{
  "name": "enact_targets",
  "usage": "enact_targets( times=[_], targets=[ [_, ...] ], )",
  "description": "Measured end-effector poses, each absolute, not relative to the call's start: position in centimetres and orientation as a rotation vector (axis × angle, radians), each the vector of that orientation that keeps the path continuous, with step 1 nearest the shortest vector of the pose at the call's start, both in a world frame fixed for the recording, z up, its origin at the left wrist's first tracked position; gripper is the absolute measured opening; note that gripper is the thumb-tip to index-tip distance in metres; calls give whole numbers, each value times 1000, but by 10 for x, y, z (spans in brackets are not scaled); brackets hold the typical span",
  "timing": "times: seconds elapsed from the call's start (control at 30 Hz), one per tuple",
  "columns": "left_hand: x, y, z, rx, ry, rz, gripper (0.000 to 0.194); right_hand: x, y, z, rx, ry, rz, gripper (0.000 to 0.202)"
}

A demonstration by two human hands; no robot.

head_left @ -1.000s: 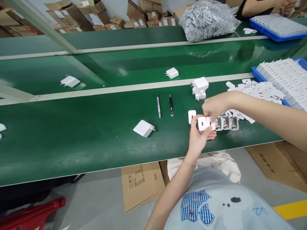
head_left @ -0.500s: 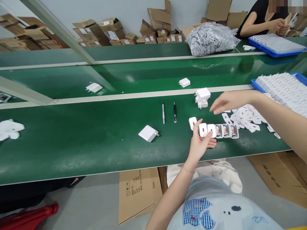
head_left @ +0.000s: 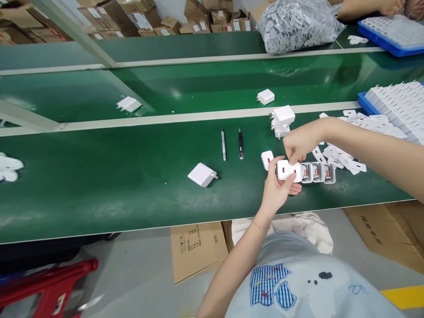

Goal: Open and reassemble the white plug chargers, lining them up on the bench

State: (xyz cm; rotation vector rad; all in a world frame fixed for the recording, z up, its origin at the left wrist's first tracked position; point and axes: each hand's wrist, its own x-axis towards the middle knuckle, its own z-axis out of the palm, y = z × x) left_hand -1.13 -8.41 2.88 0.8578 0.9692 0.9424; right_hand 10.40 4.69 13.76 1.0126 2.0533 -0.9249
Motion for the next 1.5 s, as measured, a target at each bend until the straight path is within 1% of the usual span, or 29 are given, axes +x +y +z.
enact_targets(
  times=[0.07,0.23,0.4,0.53,0.63,0.73,0.87,0.97,1.17,1.27,1.33,1.4,1.43,1.5],
  targets=[
    [-11,-84,28,874,979,954,70,108,44,137,974,2114,-878,30],
    [-11,-84,29,880,986,938,68,117,42,136,814,2191,-865,41],
    [-12,-83,31,880,992,929,65,105,36,140,869,2173,-726,36],
    [-11,-83,30,874,985,918,65,98,27,143,912,2165,-603,43],
    [-11,-84,28,900,980,947,67,99,23,144,998,2148,-629,44],
    [-13,-84,26,944,975,968,73,101,22,144,1053,2135,-630,40],
    [-15,-82,27,949,936,912,79,101,22,143,1046,2165,-609,34],
    [-14,-82,29,935,947,897,78,100,24,141,1027,2177,-613,32],
    [-10,-83,31,952,1006,918,70,110,32,129,1002,2235,-730,44],
    [-12,-82,29,962,994,906,68,114,32,125,971,2246,-714,44],
    [-14,-81,29,955,984,891,68,118,32,131,936,2221,-725,38],
    [-16,-81,30,944,990,869,69,128,38,145,948,2253,-809,34],
    [-17,-80,31,938,1000,851,70,136,45,153,1009,2302,-862,36],
    [-19,-80,35,931,1028,802,70,156,68,167,1289,2436,-903,44]
  ],
)
